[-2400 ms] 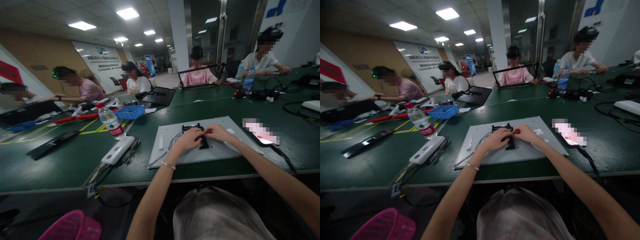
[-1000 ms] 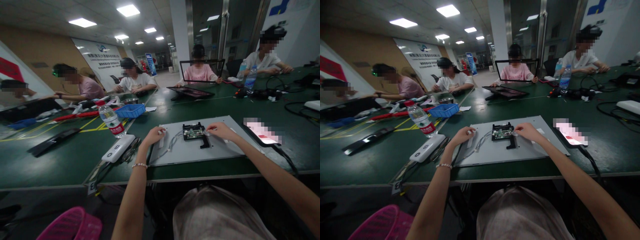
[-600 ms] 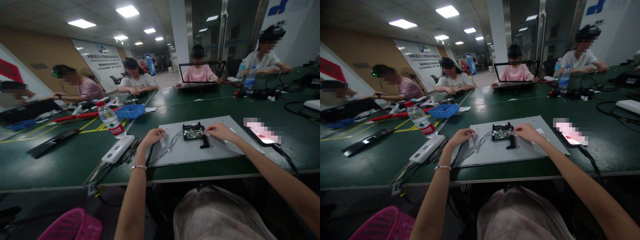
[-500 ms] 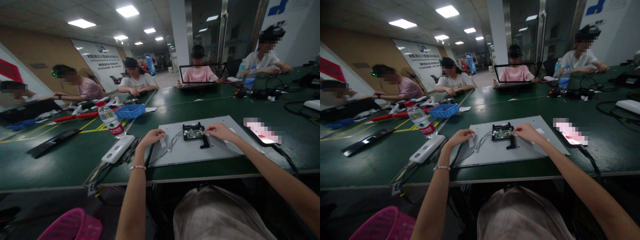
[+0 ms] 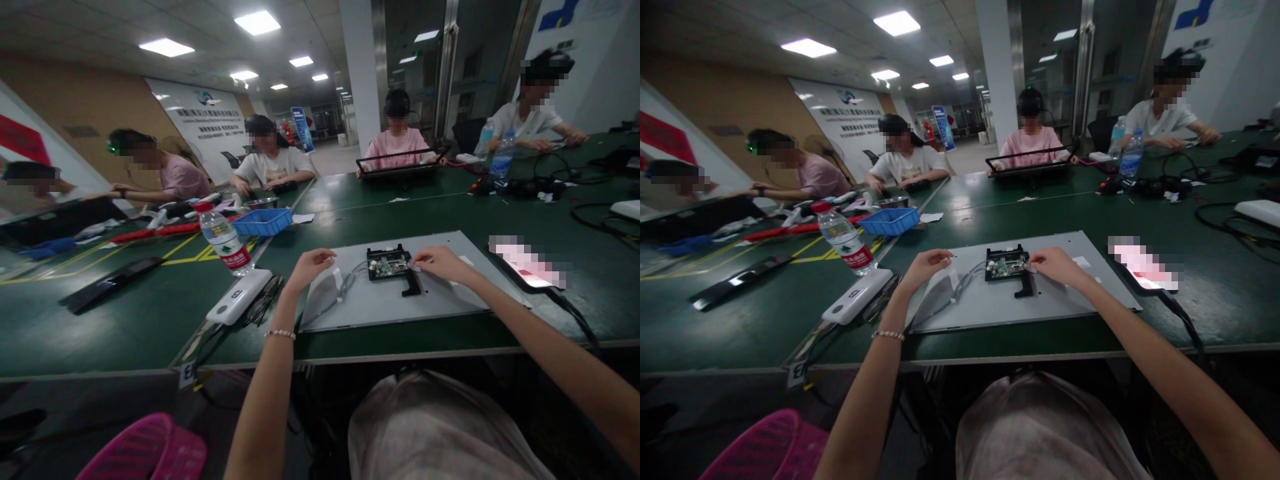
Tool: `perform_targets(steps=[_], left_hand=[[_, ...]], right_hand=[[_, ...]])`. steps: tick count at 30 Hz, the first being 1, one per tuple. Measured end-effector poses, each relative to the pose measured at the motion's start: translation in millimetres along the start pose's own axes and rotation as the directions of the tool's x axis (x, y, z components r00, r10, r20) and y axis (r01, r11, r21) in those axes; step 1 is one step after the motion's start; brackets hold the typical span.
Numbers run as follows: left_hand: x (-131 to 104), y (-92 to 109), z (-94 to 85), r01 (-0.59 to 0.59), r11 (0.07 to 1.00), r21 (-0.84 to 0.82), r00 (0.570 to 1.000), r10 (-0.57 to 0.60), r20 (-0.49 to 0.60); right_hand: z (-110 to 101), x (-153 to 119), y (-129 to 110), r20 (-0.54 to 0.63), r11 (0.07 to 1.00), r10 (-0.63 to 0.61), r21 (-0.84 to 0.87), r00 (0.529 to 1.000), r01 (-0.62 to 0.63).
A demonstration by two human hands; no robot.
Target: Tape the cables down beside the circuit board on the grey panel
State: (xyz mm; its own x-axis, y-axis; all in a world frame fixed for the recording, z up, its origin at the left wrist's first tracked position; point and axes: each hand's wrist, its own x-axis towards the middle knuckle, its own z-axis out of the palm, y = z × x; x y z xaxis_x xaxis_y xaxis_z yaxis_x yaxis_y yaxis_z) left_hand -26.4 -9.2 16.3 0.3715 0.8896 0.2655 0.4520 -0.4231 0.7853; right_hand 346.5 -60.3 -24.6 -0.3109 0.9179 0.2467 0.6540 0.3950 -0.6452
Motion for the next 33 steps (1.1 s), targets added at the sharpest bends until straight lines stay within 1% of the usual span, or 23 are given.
perform_targets(steps=[2,4,6,9,11,12,14,17,19,21,24,28,30,33], left_hand=[[1.2,6.3,9.3,-0.01,0.999,-0.043,1.0,0.009,-0.01],[3.0,9.8,15.0,-0.014,0.994,-0.109,0.999,0.009,-0.048],[4.8,10.5,16.2,-0.023,0.98,-0.195,0.993,0.0,-0.118],[6.3,7.8,13.0,-0.057,0.952,-0.3,0.974,-0.013,-0.227],[6.1,5.4,12.3,-0.072,0.949,-0.307,0.968,-0.007,-0.249],[5.7,4.3,13.3,-0.072,0.955,-0.289,0.972,0.002,-0.233],[4.9,2.2,18.6,-0.062,0.975,-0.212,0.986,0.027,-0.165],[4.7,-1.9,30.8,-0.071,0.997,-0.002,0.997,0.071,-0.036],[5.4,-5.5,37.7,-0.107,0.983,0.151,0.994,0.103,0.036],[6.1,-8.8,41.8,-0.135,0.96,0.247,0.99,0.12,0.074],[5.9,-10.1,43.5,-0.132,0.952,0.278,0.991,0.117,0.068],[3.6,-5.3,42.3,-0.133,0.952,0.274,0.991,0.126,0.041],[2.4,-3.1,40.9,-0.133,0.952,0.276,0.991,0.134,0.016],[1.3,-2.5,38.6,-0.107,0.957,0.269,0.994,0.112,-0.005]], right_hand=[[0.1,-0.5,-0.8,-0.001,1.0,-0.009,-0.004,1.0,0.009],[-0.2,-1.1,-1.8,-0.003,1.0,-0.008,-0.005,1.0,0.008],[-0.5,-1.7,-3.0,-0.003,1.0,0.001,-0.005,1.0,-0.001],[-0.7,-2.1,-4.6,-0.005,1.0,0.003,-0.005,1.0,-0.003],[-0.8,-2.2,-5.4,-0.002,1.0,0.0,-0.011,1.0,0.0],[-0.8,-2.1,-5.7,0.0,1.0,0.0,-0.014,1.0,0.0],[-0.9,-1.8,-6.3,0.002,1.0,-0.003,-0.026,1.0,0.003],[-0.8,-1.7,-7.7,-0.006,0.998,-0.024,-0.053,1.0,0.023],[-0.6,-2.1,-9.3,-0.016,0.997,-0.034,-0.071,0.999,0.033],[-0.2,-2.8,-11.6,-0.03,0.996,-0.041,-0.082,0.999,0.038],[1.3,-3.2,-16.9,-0.067,0.992,-0.089,-0.098,0.994,0.082],[6.5,-0.1,-31.2,-0.114,0.966,-0.234,-0.14,0.966,0.218],[11.1,2.8,-43.4,-0.082,0.937,-0.323,-0.169,0.943,0.306],[21.1,7.5,-67.2,0.035,0.87,-0.448,-0.211,0.893,0.445]])
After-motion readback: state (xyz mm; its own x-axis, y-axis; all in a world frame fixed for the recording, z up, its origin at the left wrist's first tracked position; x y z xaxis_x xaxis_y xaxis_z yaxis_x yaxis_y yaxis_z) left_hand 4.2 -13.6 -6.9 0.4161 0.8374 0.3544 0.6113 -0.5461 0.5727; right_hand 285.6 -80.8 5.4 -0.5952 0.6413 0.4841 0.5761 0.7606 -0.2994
